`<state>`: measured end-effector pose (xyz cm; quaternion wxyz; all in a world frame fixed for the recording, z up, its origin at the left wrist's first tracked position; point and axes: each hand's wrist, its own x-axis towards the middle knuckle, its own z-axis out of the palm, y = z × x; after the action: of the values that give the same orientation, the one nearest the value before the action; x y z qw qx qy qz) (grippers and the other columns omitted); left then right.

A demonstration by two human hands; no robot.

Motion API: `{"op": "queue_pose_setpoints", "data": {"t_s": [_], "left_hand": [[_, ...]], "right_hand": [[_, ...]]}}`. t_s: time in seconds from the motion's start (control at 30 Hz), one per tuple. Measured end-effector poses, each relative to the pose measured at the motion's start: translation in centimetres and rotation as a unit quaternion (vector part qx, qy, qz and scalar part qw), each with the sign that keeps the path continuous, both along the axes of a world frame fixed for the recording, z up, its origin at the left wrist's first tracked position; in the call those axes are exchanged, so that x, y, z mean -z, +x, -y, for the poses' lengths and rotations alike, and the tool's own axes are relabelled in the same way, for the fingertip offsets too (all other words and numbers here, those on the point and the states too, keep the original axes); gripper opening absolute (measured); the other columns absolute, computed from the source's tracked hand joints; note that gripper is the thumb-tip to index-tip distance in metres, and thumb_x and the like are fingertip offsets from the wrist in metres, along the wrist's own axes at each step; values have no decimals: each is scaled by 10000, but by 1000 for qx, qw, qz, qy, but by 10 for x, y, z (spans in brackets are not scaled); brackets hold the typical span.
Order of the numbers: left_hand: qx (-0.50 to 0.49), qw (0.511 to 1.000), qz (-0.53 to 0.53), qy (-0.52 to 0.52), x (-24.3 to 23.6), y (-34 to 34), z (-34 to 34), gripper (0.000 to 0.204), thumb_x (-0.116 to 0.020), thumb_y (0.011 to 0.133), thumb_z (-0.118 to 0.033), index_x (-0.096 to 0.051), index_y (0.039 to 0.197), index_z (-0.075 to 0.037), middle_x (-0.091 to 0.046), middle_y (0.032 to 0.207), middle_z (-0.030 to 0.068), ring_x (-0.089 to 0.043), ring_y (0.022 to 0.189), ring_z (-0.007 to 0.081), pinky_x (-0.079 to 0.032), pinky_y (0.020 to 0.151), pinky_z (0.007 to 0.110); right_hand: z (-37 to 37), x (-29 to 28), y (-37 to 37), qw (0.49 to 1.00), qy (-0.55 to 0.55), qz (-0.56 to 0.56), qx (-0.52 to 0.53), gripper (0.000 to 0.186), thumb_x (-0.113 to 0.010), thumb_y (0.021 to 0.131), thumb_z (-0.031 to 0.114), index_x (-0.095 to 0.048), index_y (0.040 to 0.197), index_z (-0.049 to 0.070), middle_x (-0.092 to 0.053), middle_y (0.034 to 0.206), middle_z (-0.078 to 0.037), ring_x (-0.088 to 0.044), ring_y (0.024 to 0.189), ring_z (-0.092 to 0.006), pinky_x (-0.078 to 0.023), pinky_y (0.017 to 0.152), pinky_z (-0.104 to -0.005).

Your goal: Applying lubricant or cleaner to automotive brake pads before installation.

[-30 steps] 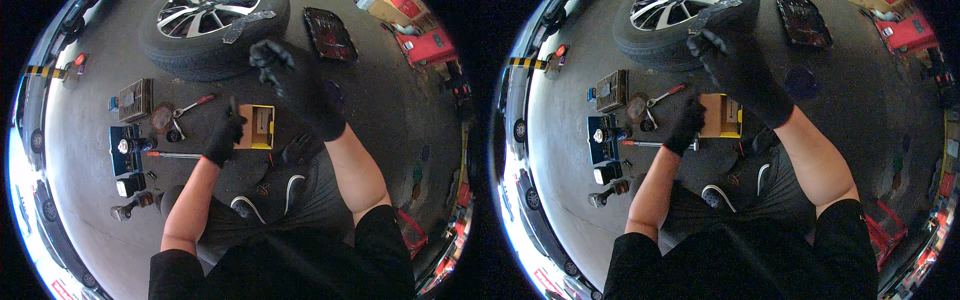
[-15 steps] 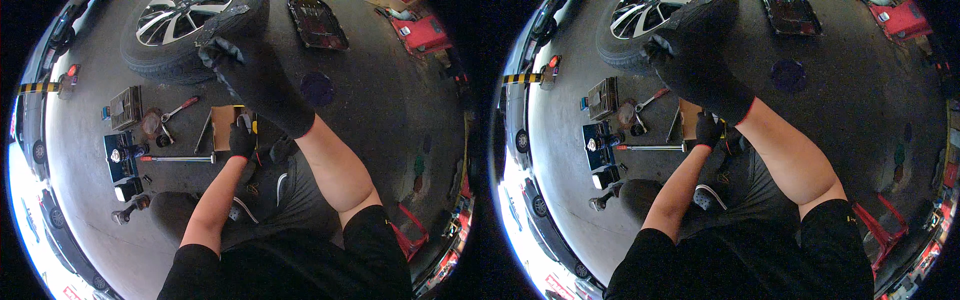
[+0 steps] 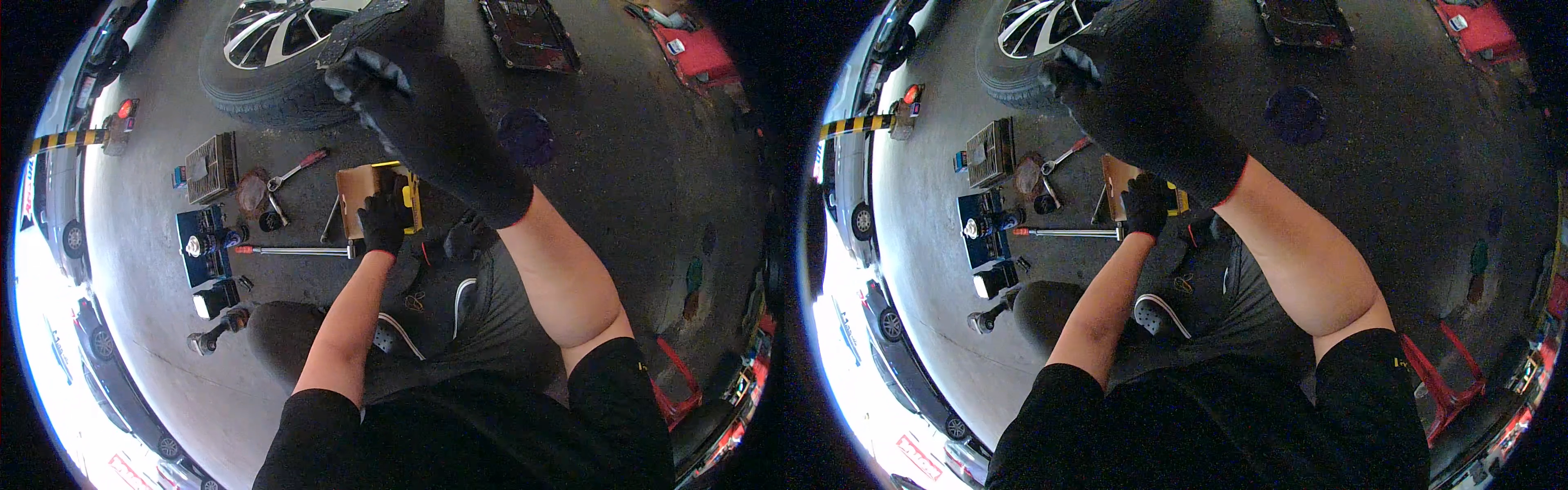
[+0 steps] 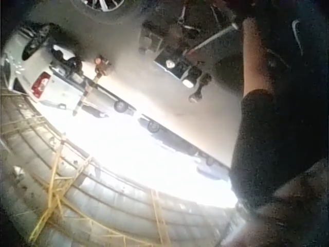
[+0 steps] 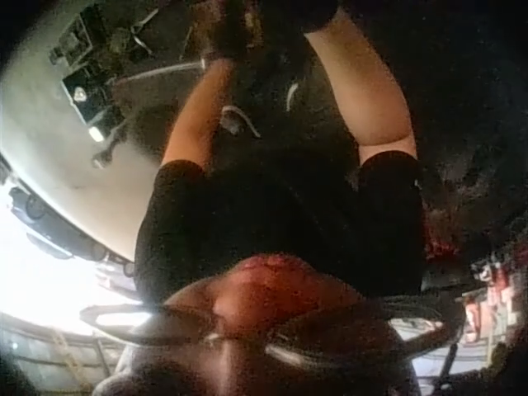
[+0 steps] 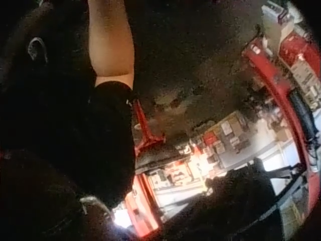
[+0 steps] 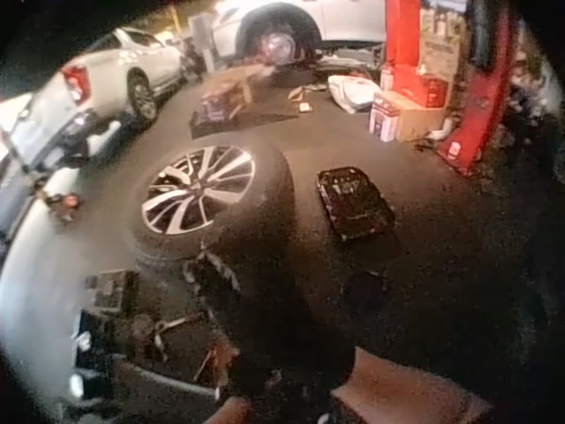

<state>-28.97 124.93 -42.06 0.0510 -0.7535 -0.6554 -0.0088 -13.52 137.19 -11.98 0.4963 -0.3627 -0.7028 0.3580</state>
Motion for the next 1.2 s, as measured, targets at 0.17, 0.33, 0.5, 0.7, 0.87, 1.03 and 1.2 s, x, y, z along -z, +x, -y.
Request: {"op": "queue_pose_setpoints", "data": {"t_s": [0.17, 0.33, 0.5, 0.7, 0.87, 1.03, 1.2], "left_hand": [[-75, 981, 63, -170, -1, 2, 2, 638, -593, 903, -222, -395, 1504, -307, -685, 1055, 132, -689, 875, 356, -551, 659, 508], [-132, 957, 180, -188, -22, 27, -1, 651, -597, 875, -142, -409, 1495, -207, -652, 1147, 227, -679, 912, 397, -554, 744, 528], [-154, 967, 177, -104, 38, 19, 10, 656, -597, 886, -143, -392, 1508, -161, -632, 1166, 255, -666, 938, 413, -541, 783, 519], [-198, 952, 182, -145, 17, 32, -12, 695, -624, 901, -189, -348, 1539, -178, -660, 1099, 212, -668, 914, 415, -536, 765, 508], [-266, 938, 178, -132, 36, 19, -8, 665, -644, 891, -223, -396, 1508, -230, -684, 1113, 199, -668, 945, 438, -535, 807, 526], [-199, 906, 325, -184, 40, 22, -2, 473, -612, 902, -290, -524, 1359, -204, -680, 1105, 225, -659, 1025, 436, -510, 848, 583], [-138, 923, 236, -271, 26, -1, -19, 446, -616, 896, -252, -549, 1331, -179, -687, 1105, 222, -659, 1020, 440, -533, 853, 519]], "right_hand": [[9, -5, 3, 995, -77, -62, -15, 234, -612, 1001, 177, -693, 1159, 24, -733, 872, -53, -641, 729, -73, -516, 646, -247], [10, -2, 1, 990, -112, -78, -31, 249, -610, 1001, 169, -683, 1184, 16, -736, 890, -42, -625, 725, -58, -507, 641, -242], [10, -2, -5, 999, -35, 10, -30, 263, -608, 1005, 172, -669, 1204, 11, -735, 919, -45, -614, 744, -49, -507, 654, -242], [9, 3, -9, 999, 24, -15, -28, 274, -617, 1005, 199, -660, 1200, 10, -722, 890, -45, -597, 729, -44, -497, 646, -247], [23, -23, -17, 999, -40, 12, -14, 264, -642, 993, 253, -695, 1132, 36, -677, 742, -29, -573, 664, -52, -465, 590, -265], [22, -12, -13, 998, 54, 14, 13, 247, -657, 980, 271, -709, 1010, 31, -611, 636, -41, -538, 579, -80, -455, 553, -291], [24, -26, -4, 999, 25, -15, -25, 272, -620, 991, 237, -628, 1171, 33, -620, 987, -106, -548, 892, -209, -441, 807, -361]]}}
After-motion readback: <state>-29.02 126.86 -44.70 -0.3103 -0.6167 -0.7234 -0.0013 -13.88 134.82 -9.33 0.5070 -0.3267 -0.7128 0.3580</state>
